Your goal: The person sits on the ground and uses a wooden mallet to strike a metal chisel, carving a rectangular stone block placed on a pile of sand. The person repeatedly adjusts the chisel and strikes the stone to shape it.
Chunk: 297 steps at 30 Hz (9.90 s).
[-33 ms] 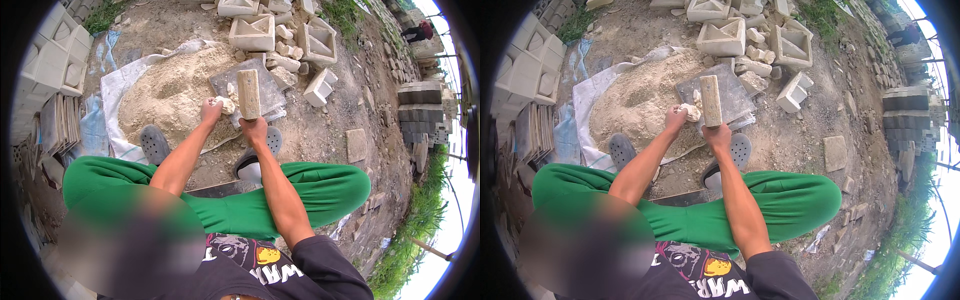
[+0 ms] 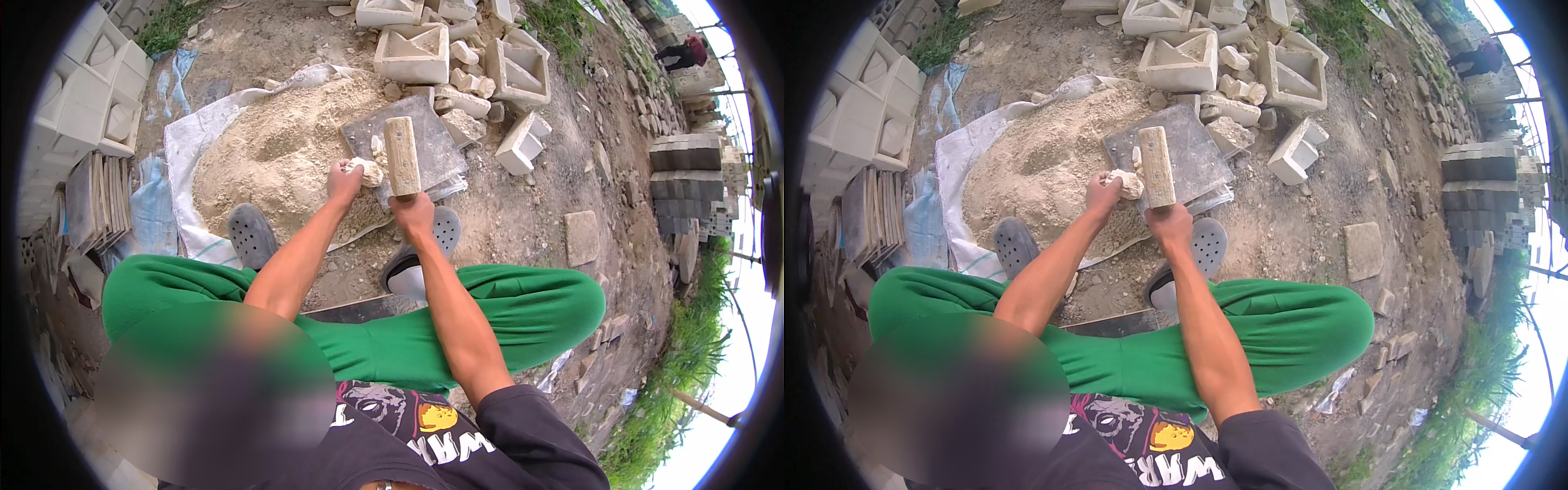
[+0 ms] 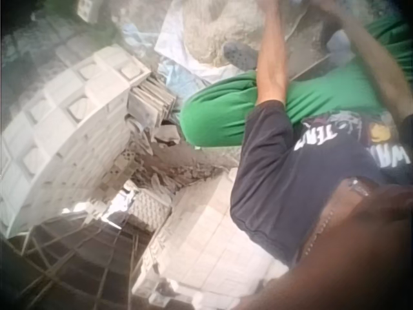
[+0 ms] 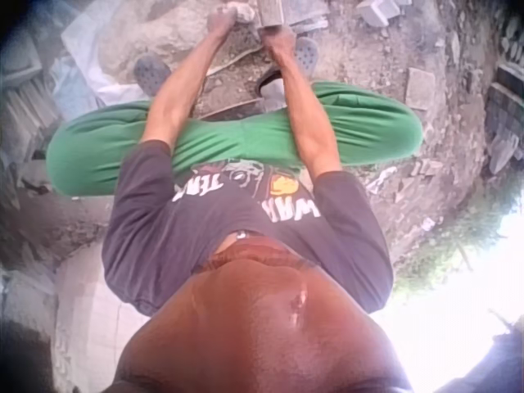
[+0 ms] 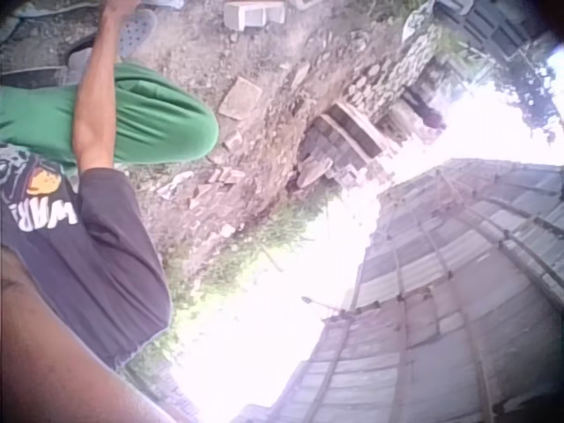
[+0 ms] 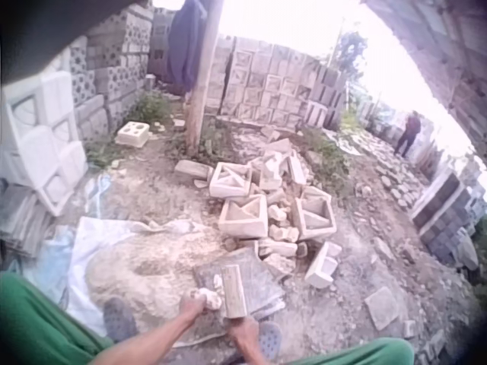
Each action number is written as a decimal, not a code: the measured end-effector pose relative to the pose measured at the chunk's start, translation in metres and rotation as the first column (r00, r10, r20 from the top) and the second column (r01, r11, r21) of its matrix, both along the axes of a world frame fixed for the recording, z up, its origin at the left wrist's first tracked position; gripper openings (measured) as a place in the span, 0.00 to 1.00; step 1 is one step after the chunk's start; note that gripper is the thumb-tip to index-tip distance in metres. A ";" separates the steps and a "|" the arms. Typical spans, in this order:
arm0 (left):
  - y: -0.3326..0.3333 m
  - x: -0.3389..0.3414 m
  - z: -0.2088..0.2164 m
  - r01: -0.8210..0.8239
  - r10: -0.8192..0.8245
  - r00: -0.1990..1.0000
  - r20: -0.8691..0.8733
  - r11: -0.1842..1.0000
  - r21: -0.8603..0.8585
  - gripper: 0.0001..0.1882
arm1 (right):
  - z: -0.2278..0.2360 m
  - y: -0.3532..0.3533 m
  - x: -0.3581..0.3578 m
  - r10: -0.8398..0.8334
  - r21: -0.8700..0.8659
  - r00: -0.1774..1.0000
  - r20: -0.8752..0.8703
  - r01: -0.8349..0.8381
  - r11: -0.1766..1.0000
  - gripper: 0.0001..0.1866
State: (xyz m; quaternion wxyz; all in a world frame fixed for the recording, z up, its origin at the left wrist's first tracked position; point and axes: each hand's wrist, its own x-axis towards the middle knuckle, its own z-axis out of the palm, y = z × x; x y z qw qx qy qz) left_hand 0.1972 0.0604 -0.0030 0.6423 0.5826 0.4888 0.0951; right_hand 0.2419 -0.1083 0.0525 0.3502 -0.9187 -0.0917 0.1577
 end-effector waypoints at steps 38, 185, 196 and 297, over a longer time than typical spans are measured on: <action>0.017 0.007 0.003 0.246 -0.158 0.945 -0.286 0.920 0.306 0.27 | 0.031 0.017 0.032 -0.042 0.098 0.973 -0.226 0.065 0.993 0.14; 0.020 0.034 0.008 0.445 -0.456 0.874 -0.167 0.615 0.651 0.09 | 0.017 0.011 0.042 -0.034 -0.082 0.926 -0.377 0.003 0.997 0.17; 0.028 0.046 0.008 0.438 -0.444 0.888 -0.118 0.742 0.507 0.14 | 0.043 0.032 0.040 0.025 0.102 0.969 -0.247 0.000 0.995 0.12; 0.054 0.012 -0.009 0.528 -0.394 0.839 -0.376 0.424 0.736 0.23 | 0.035 0.021 0.033 0.049 0.129 0.937 -0.346 -0.005 0.992 0.23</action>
